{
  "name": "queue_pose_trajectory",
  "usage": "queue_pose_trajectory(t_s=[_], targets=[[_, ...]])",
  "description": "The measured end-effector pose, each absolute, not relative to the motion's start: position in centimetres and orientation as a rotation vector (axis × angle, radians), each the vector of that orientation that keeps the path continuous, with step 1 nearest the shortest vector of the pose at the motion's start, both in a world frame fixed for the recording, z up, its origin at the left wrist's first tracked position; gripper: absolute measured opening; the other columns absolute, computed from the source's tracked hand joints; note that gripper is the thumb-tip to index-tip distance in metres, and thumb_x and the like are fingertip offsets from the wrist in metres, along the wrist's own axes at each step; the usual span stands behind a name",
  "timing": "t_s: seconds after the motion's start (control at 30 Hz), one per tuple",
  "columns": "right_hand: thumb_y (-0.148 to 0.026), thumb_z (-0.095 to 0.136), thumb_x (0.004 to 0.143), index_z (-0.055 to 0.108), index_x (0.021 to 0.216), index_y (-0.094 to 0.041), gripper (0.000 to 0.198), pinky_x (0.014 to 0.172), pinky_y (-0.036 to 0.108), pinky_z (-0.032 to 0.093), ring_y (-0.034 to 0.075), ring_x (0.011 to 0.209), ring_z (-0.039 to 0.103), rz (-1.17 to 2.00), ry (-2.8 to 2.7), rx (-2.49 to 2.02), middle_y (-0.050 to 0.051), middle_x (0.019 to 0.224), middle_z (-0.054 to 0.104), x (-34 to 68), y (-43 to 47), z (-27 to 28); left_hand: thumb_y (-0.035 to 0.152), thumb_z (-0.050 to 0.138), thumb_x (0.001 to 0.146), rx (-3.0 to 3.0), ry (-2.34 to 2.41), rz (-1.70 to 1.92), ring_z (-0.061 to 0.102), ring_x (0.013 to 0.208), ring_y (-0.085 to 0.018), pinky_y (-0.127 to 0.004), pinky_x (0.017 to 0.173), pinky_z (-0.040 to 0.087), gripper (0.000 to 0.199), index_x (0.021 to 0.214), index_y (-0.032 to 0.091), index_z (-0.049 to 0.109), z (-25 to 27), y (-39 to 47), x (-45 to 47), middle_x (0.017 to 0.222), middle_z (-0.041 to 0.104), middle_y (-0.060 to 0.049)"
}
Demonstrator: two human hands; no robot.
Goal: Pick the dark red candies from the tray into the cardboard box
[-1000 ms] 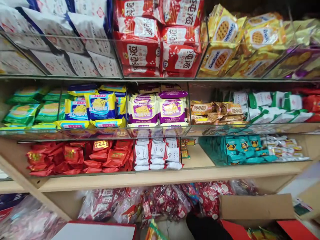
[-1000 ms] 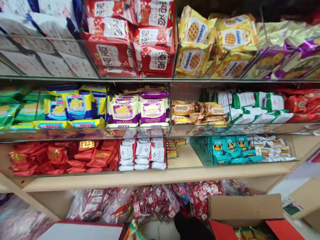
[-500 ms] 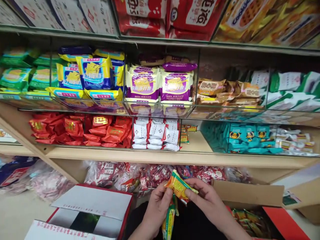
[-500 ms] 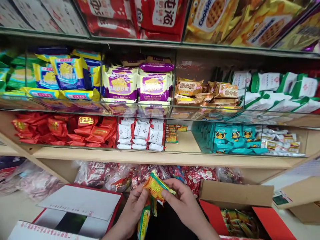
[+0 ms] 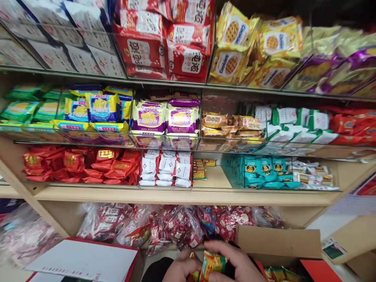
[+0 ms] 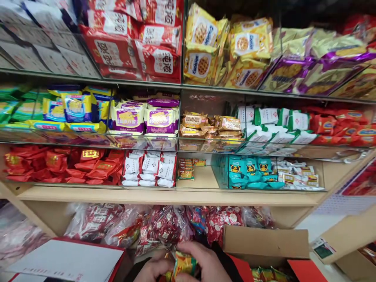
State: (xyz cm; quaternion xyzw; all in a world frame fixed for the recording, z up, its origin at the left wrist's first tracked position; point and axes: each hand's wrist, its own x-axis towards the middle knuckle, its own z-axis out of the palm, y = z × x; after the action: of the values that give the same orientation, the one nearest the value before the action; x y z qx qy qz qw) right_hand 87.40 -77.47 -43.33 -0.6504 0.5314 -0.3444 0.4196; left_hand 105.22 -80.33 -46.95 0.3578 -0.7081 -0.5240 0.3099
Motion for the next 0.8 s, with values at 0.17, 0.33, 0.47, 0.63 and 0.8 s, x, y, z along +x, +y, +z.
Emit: queue_pose_trajectory(t_s=[0.17,0.33,0.47,0.63,0.8], targets=[[-0.023,0.063,0.066,0.064,0.088,-0.023,0.022,0.075,0.027,0.045,0.019,0.081,0.059,-0.787,1.438,-1.788,0.002,0.086,0.065,87.6,-76.6,-41.1,0.032,0.071,0.060,1.115,-1.744,-1.315,0.052,0.068,-0.015,-0.023,0.063,0.040,0.016,0.069,0.020,0.069,-47.1,-78.7,107.1,0.075,0.055,0.000],[-0.031,0.057,0.072,0.054,0.089,-0.019,0.021,0.068,0.028,0.047,0.018,0.077,0.059,-1.310,1.540,-1.706,0.003,0.081,0.062,83.3,-83.0,-37.9,0.022,0.066,0.056,1.185,-1.086,-1.659,0.041,0.046,-0.008,-0.020,0.049,0.031,0.020,0.075,0.017,0.065,-46.2,-78.9,107.6,0.051,0.052,0.006],[-0.018,0.061,0.069,0.057,0.095,-0.018,0.026,0.072,0.028,0.046,0.018,0.081,0.060,-1.342,1.910,-1.631,0.004,0.083,0.064,80.4,-92.6,-36.7,0.017,0.063,0.056,1.115,-0.598,-1.958,0.051,0.041,-0.012,-0.020,0.044,0.035,0.041,0.096,0.019,0.057,-45.4,-81.0,104.9,0.046,0.057,0.006],[-0.021,0.059,0.078,0.059,0.087,-0.013,0.012,0.070,0.032,0.049,0.016,0.076,0.060,-1.181,2.115,-1.529,0.003,0.084,0.063,79.8,-102.2,-38.7,0.028,0.058,0.068,1.053,-0.465,-2.273,0.058,0.041,-0.017,-0.017,0.031,0.025,0.019,0.079,0.013,0.060,-46.8,-85.7,98.5,0.045,0.061,-0.003],[-0.029,0.052,0.085,0.057,0.099,-0.014,0.021,0.072,0.034,0.051,0.016,0.083,0.059,-1.001,2.122,-1.616,0.004,0.098,0.060,79.1,-107.9,-41.6,0.025,0.052,0.078,0.929,-0.494,-2.433,0.063,0.054,-0.019,-0.027,0.048,0.046,0.019,0.071,0.012,0.063,-49.4,-89.0,94.9,0.056,0.067,-0.004]])
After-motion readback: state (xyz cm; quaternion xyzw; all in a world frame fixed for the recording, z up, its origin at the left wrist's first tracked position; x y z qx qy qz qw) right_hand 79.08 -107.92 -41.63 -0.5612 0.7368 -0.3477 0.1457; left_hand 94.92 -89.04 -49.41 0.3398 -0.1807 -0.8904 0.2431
